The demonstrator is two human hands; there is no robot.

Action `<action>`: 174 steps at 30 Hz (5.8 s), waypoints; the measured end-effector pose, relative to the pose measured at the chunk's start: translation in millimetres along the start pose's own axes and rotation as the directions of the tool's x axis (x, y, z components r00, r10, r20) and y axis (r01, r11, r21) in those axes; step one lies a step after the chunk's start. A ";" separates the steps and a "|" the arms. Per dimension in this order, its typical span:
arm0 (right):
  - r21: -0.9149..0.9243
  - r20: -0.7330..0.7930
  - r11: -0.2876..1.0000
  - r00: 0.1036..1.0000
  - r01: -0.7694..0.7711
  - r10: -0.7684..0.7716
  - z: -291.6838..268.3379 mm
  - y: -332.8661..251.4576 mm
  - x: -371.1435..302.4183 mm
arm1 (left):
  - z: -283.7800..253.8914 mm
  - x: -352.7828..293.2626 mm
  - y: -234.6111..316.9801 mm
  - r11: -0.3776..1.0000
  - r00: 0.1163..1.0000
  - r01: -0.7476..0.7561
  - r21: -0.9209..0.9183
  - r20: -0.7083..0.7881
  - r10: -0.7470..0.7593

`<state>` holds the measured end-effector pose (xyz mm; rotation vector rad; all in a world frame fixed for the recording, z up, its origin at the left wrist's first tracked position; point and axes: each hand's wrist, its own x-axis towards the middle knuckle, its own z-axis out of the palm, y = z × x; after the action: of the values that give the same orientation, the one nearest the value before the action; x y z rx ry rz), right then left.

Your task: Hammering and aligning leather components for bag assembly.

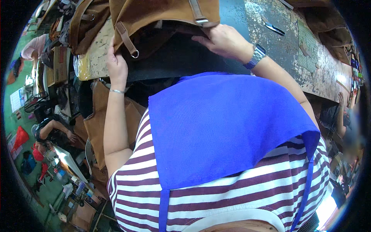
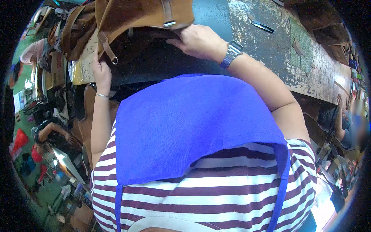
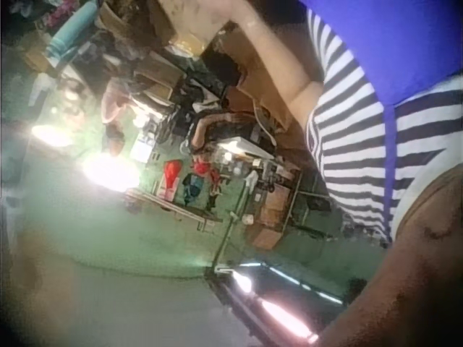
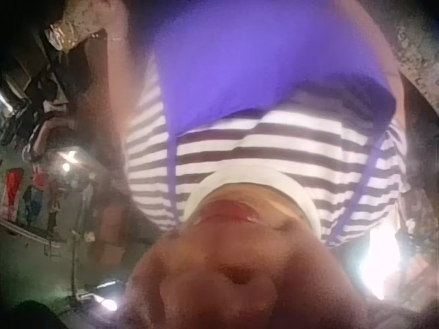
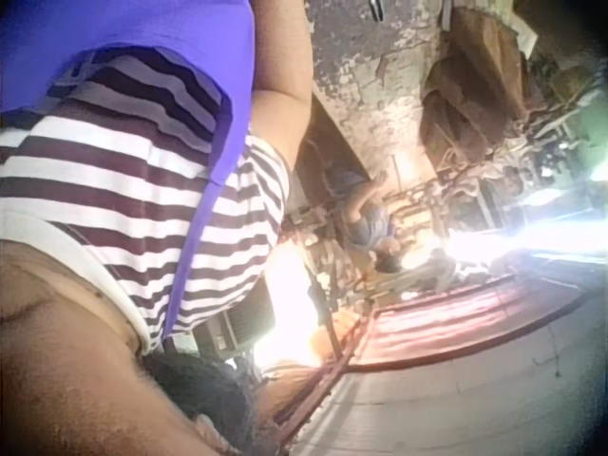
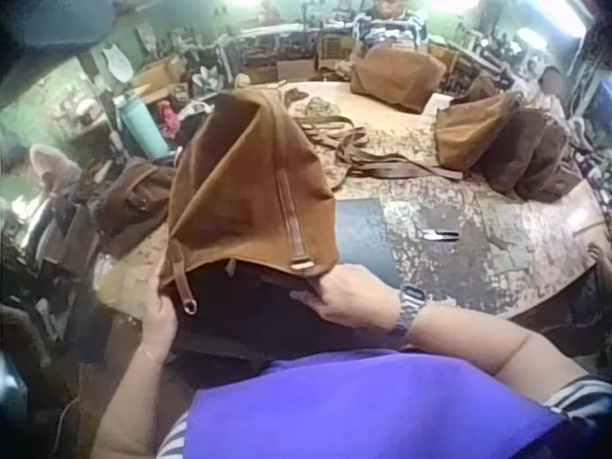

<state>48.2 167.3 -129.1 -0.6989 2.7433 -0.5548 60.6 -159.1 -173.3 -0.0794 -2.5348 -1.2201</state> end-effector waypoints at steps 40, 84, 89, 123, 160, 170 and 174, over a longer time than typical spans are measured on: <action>0.211 0.057 0.956 0.974 0.204 -0.220 42.4 -29.5 5.4 | 58.1 80.1 158.4 0.625 0.601 -0.666 0.408 0.789 0.126; 0.348 -0.228 0.919 0.933 -0.188 0.278 1.4 85.3 -136.4 | 98.6 92.1 194.8 0.717 0.702 -0.667 -0.202 0.152 0.695; 0.207 -0.264 0.953 0.925 -0.222 0.273 7.3 91.8 -127.2 | 93.2 77.0 170.3 0.705 0.667 -0.672 -0.229 0.227 0.710; 0.172 -0.107 0.980 0.987 -0.100 0.119 17.7 48.3 -78.3 | 65.9 -11.0 43.7 0.895 0.997 0.077 -0.438 0.022 -0.075; 0.180 0.025 0.980 0.996 0.083 -0.089 26.7 -5.1 -16.9 | 23.0 -35.8 47.3 0.838 0.976 0.178 -0.516 -0.015 -0.216; 0.165 0.056 0.967 0.977 0.196 -0.207 24.6 -17.9 -6.6 | -0.4 -75.5 20.2 0.957 0.968 0.231 -0.175 0.138 -0.208; 0.178 0.202 0.978 0.969 0.108 -0.144 28.0 -24.3 -3.2 | -17.8 -71.8 23.1 0.955 0.931 0.296 0.020 0.216 -0.293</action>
<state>70.0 140.8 -143.5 -0.8435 2.4338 -0.6838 137.5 -151.7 -168.2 0.1829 -2.8053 -1.4067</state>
